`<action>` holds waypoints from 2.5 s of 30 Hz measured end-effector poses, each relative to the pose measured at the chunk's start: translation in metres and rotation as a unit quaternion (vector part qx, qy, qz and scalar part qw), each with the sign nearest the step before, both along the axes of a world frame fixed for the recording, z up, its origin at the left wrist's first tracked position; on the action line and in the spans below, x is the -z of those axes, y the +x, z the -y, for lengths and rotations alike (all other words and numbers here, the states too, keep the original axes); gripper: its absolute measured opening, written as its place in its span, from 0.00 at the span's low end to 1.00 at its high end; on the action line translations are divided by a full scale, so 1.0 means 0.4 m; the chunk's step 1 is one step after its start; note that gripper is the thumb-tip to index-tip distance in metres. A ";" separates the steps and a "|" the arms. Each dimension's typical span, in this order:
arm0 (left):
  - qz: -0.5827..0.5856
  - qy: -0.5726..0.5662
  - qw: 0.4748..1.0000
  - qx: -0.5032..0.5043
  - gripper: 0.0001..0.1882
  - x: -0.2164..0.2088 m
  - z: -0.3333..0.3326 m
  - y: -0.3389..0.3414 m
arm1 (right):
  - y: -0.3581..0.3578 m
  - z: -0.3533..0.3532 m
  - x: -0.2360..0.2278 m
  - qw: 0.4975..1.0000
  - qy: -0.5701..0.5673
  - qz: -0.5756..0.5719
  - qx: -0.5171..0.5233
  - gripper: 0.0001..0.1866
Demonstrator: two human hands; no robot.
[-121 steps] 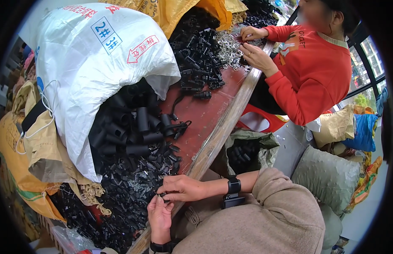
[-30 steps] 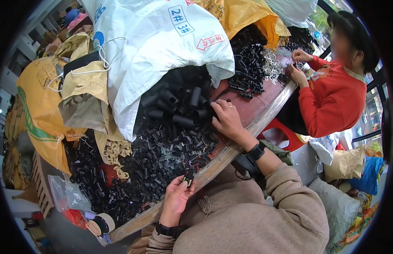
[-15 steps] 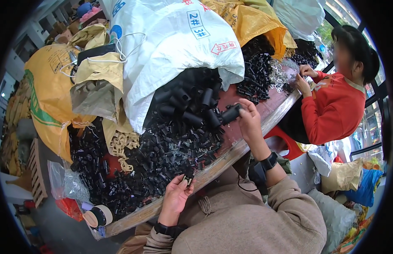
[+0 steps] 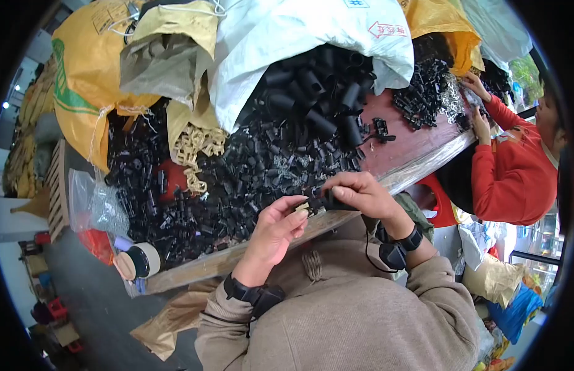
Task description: The person picks up a black plastic component and a small beige piece, fits the beige piece into the component, and then slides a larger black plastic sleeve over the assembly before placing it back on the table.
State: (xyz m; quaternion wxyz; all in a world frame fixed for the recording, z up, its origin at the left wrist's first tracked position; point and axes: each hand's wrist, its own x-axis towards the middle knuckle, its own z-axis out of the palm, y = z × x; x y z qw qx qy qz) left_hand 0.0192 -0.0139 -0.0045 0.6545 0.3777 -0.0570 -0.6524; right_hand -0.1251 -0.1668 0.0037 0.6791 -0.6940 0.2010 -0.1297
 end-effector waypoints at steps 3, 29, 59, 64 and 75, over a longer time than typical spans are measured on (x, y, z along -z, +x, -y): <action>0.000 0.003 1.000 0.012 0.15 0.005 -0.011 0.001 | 0.014 -0.012 -0.009 0.983 -0.171 0.013 -0.065 0.16; 0.094 0.079 0.988 0.092 0.14 0.036 0.000 -0.005 | 0.020 -0.028 0.004 0.974 -0.190 -0.041 -0.121 0.22; 0.136 0.130 0.976 0.113 0.14 0.057 0.026 -0.009 | 0.003 -0.048 0.050 0.992 -0.112 -0.055 -0.017 0.20; 0.155 0.121 0.975 0.105 0.13 0.042 0.034 -0.032 | -0.014 -0.076 0.078 0.997 -0.013 -0.064 0.044 0.20; 0.213 0.085 0.969 0.095 0.24 0.037 0.030 -0.073 | -0.018 -0.053 0.096 0.997 0.043 -0.035 0.048 0.23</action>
